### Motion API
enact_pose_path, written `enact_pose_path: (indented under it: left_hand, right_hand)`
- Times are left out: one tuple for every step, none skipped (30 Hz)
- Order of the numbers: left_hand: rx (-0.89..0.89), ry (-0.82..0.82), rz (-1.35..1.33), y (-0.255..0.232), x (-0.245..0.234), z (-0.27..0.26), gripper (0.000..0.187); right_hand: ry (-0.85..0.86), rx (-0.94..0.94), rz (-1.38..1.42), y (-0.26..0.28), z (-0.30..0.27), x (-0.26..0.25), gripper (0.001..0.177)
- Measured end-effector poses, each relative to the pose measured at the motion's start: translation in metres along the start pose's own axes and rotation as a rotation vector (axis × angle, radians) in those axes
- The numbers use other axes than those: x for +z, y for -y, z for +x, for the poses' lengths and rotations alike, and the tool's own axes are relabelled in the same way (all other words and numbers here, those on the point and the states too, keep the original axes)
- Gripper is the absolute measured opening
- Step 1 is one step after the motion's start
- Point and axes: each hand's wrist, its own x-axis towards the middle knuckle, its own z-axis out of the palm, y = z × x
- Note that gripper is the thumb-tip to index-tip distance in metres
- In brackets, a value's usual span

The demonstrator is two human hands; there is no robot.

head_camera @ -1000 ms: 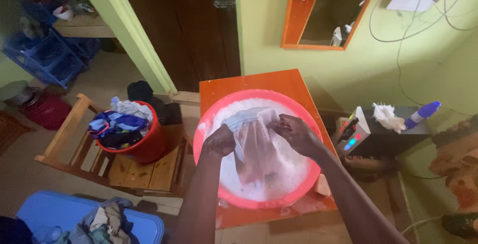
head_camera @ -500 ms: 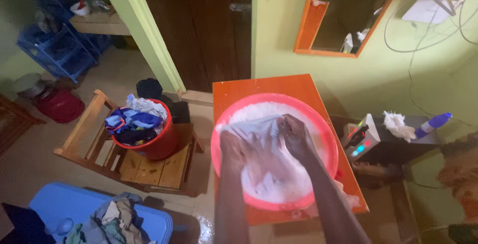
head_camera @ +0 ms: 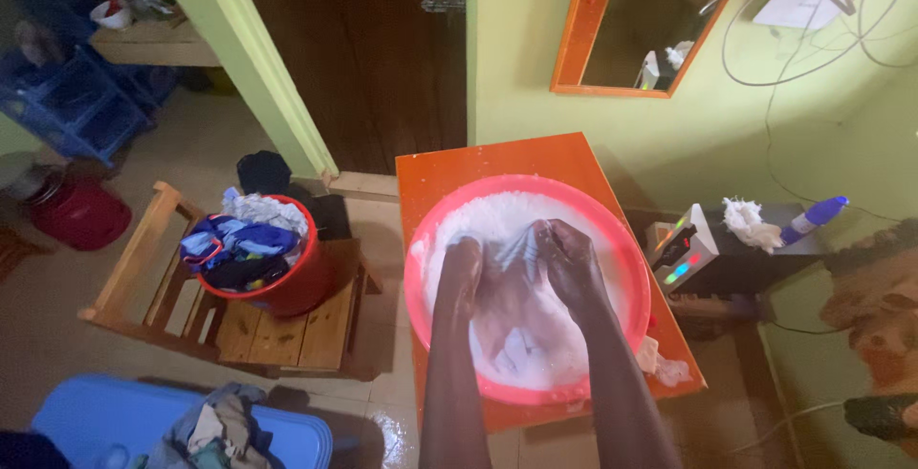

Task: The person hand washes a white garment in a pink basin filled with soapy water. They agitate the fabric, squeeze it, and add liquid detergent from a blue bottle before continuing to scrub and rinse the item.

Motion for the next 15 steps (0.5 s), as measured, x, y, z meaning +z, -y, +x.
enact_pose_path:
  left_hand:
    - [0.044,0.034,0.107,0.006,-0.001,0.007,0.029]
    - [0.122,0.074,0.25,0.009,-0.002,0.017,0.029]
    - [0.304,0.118,0.469,0.012,-0.006,0.023,0.033]
    - [0.412,0.123,0.696,0.014,-0.014,0.025,0.03]
    - [0.52,0.124,0.924,0.014,-0.023,0.023,0.029]
    - [0.633,0.12,1.15,0.008,-0.029,0.021,0.031]
    - [0.519,0.17,0.858,-0.003,-0.031,0.017,0.032]
    - [0.4,0.213,0.565,-0.016,-0.033,0.011,0.035]
    - [0.279,0.251,0.272,-0.031,-0.034,0.003,0.04]
    - [0.15,0.283,-0.015,-0.046,-0.039,-0.008,0.046]
    - [0.017,0.308,-0.302,-0.061,-0.046,-0.02,0.053]
    - [-0.114,0.328,-0.589,-0.08,-0.054,-0.03,0.061]
    - [-0.105,0.373,-0.552,-0.097,-0.064,-0.042,0.061]
    - [-0.099,0.419,-0.518,-0.111,-0.074,-0.056,0.061]
    - [-0.093,0.464,-0.483,-0.125,-0.083,-0.069,0.061]
  right_hand:
    - [0.034,0.018,0.034,0.0,0.0,0.0,0.036]
    - [0.07,0.034,0.068,0.0,0.002,0.0,0.038]
    - [0.052,-0.016,-0.003,-0.001,0.005,-0.002,0.038]
    - [0.036,-0.063,-0.072,-0.003,0.006,-0.002,0.039]
    - [0.02,-0.11,-0.141,-0.005,0.007,-0.001,0.04]
    - [0.003,-0.084,-0.124,-0.007,0.009,0.001,0.039]
    - [-0.013,-0.058,-0.106,-0.008,0.01,0.002,0.038]
    - [-0.027,-0.034,-0.09,-0.009,0.012,0.003,0.036]
    - [-0.033,-0.038,-0.084,-0.008,0.015,0.002,0.035]
    - [-0.037,-0.036,-0.073,-0.007,0.016,0.003,0.034]
    - [-0.04,-0.035,-0.063,-0.006,0.016,0.004,0.034]
    - [-0.053,-0.033,-0.09,-0.005,0.017,0.006,0.034]
    - [-0.065,-0.03,-0.118,-0.004,0.018,0.007,0.034]
    - [-0.077,-0.025,-0.148,-0.004,0.018,0.008,0.034]
    - [-0.076,-0.052,-0.161,-0.004,0.018,0.007,0.035]
